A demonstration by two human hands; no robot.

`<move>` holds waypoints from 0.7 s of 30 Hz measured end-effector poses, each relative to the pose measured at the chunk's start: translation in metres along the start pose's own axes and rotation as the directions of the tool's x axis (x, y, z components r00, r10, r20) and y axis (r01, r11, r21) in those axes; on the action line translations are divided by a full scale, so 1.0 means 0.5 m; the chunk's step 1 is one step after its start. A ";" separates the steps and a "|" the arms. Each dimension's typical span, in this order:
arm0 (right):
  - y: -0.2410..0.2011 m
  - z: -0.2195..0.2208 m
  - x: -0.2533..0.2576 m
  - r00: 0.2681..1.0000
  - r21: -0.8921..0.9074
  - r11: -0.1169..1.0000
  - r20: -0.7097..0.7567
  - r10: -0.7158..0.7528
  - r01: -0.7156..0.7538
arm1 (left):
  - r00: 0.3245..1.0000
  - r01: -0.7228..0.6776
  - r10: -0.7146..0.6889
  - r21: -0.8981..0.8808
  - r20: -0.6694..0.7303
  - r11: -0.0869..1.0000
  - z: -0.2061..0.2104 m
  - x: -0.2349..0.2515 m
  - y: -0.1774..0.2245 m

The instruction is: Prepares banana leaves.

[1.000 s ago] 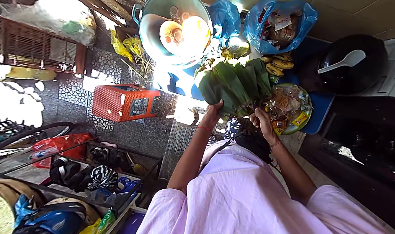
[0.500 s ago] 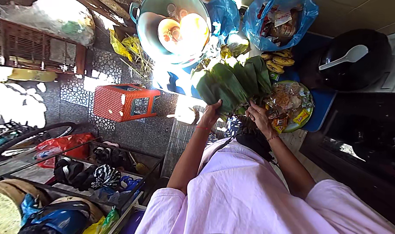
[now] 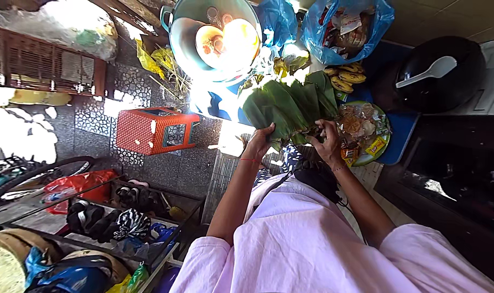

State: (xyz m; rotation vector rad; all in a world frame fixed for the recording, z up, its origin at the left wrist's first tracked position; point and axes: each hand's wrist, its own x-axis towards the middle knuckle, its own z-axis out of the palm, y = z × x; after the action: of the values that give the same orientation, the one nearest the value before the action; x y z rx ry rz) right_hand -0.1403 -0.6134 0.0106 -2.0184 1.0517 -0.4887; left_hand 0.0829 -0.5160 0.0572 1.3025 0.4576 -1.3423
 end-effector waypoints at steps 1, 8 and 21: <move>-0.004 0.008 0.016 0.999 -0.027 0.999 -0.010 -0.044 0.044 | 1.000 0.002 -0.002 0.010 0.006 1.000 0.002 -0.003 -0.002; 0.021 0.016 0.117 0.983 0.020 0.996 -0.162 -0.086 0.090 | 0.999 0.015 -0.017 0.028 0.044 0.999 -0.027 -0.027 0.024; 0.139 -0.068 0.222 0.818 0.415 0.871 -0.382 0.429 -0.263 | 0.937 -0.305 0.334 -0.227 0.100 0.925 -0.211 -0.144 0.060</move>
State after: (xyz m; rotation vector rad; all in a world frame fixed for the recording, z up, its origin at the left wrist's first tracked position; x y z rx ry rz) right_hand -0.1328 -0.7435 -0.0259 -1.3740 1.4771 -0.9153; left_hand 0.1333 -0.4020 0.0989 1.0508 0.2667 -1.0694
